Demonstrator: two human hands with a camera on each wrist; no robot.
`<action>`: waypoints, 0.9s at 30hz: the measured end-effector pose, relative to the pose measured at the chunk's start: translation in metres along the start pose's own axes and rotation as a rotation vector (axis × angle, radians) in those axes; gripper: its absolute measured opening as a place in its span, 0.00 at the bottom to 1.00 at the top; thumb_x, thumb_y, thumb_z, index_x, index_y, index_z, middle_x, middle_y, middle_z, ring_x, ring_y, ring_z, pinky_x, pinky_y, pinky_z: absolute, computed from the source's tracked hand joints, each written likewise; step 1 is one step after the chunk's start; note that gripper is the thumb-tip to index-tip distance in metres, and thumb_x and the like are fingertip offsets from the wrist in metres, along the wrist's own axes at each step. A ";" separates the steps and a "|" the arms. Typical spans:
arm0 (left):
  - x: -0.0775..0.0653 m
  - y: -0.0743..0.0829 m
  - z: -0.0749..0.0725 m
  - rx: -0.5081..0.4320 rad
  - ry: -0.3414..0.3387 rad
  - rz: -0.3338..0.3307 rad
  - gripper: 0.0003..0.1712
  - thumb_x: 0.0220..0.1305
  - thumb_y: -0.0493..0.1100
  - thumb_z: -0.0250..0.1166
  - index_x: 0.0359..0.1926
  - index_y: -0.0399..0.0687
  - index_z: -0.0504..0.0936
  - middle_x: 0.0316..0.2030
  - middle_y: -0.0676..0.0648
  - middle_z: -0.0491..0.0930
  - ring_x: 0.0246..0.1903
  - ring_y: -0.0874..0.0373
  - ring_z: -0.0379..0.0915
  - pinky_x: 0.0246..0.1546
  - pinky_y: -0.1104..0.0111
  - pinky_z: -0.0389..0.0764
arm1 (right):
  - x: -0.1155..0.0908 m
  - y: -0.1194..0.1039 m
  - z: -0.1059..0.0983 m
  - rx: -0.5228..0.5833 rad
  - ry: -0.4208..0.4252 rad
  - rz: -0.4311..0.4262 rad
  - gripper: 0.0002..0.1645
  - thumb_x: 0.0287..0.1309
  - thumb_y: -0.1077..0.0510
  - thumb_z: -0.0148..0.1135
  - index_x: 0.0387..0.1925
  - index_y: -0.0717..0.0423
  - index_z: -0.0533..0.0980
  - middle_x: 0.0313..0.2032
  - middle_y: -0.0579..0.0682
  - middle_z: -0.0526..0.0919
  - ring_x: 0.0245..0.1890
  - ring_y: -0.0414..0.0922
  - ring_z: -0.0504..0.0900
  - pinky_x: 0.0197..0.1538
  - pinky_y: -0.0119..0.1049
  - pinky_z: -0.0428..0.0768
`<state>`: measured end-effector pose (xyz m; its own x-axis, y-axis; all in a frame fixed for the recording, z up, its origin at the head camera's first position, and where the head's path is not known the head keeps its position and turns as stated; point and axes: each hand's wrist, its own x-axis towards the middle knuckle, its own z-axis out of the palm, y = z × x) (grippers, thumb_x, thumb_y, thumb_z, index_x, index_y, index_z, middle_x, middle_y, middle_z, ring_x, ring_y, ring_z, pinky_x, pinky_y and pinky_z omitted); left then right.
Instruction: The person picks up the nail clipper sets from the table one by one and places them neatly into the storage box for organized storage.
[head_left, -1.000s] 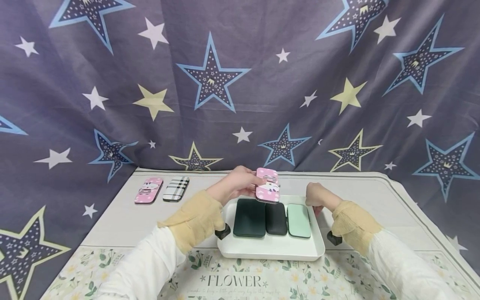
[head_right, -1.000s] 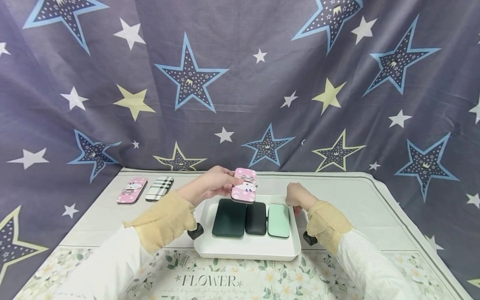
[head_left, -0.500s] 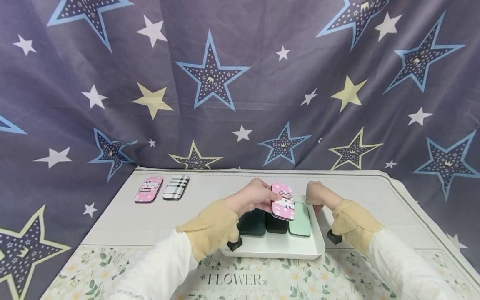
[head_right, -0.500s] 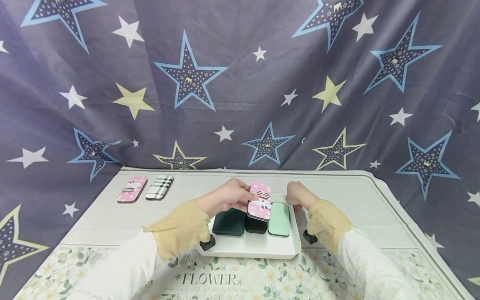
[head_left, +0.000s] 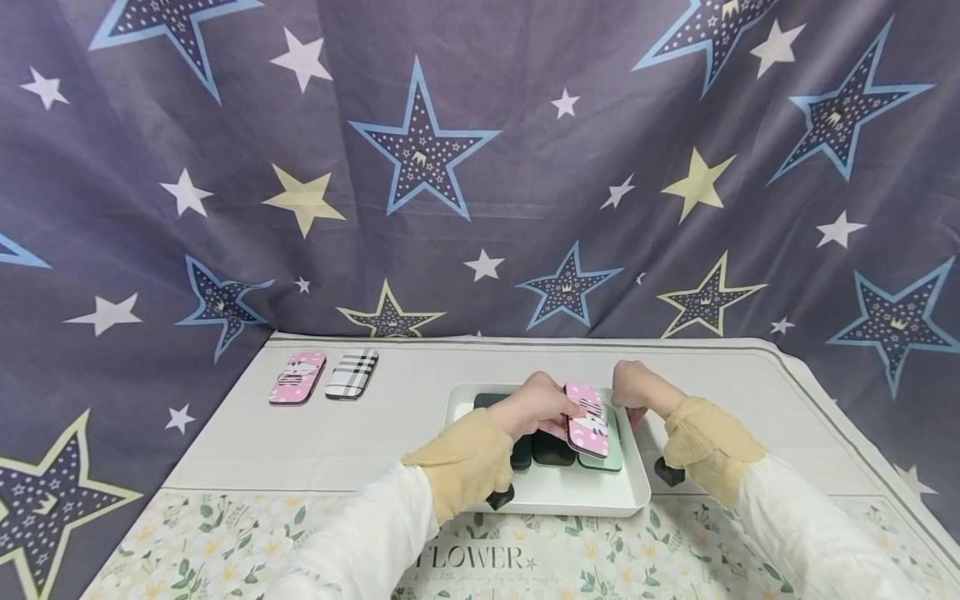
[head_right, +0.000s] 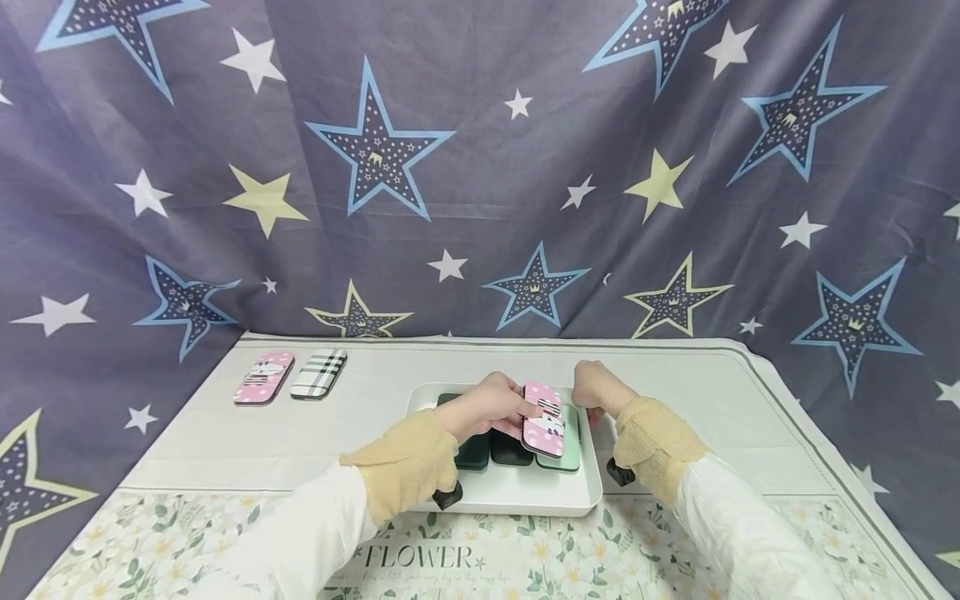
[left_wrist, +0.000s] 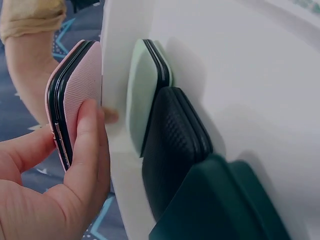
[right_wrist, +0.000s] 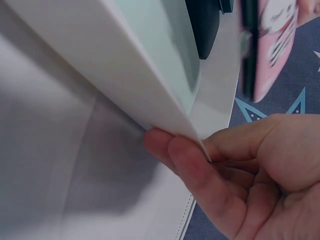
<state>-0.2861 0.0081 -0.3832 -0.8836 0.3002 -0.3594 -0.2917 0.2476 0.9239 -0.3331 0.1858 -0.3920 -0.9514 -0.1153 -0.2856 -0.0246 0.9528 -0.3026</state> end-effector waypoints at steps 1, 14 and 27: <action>0.002 -0.001 0.002 0.002 0.002 -0.004 0.10 0.55 0.29 0.66 0.37 0.29 0.74 0.28 0.37 0.82 0.25 0.52 0.82 0.28 0.63 0.85 | 0.000 0.000 0.000 -0.001 -0.001 0.001 0.06 0.46 0.73 0.51 0.21 0.67 0.74 0.11 0.55 0.78 0.11 0.44 0.81 0.19 0.32 0.81; 0.016 -0.007 0.018 -0.044 -0.001 -0.030 0.14 0.55 0.26 0.65 0.41 0.28 0.70 0.29 0.35 0.82 0.30 0.46 0.83 0.30 0.61 0.85 | 0.000 -0.002 -0.003 -0.012 0.003 0.010 0.09 0.43 0.73 0.48 0.16 0.66 0.74 0.09 0.55 0.78 0.10 0.45 0.80 0.17 0.33 0.80; 0.016 -0.007 0.024 -0.011 0.019 -0.007 0.09 0.54 0.27 0.66 0.34 0.31 0.73 0.28 0.37 0.82 0.28 0.48 0.83 0.30 0.61 0.85 | 0.000 0.001 -0.002 0.001 0.016 -0.003 0.08 0.45 0.71 0.52 0.16 0.64 0.73 0.08 0.53 0.77 0.09 0.43 0.79 0.17 0.33 0.80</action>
<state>-0.2893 0.0335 -0.3982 -0.8881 0.2809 -0.3637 -0.3020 0.2399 0.9226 -0.3339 0.1876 -0.3910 -0.9560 -0.1138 -0.2704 -0.0272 0.9521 -0.3045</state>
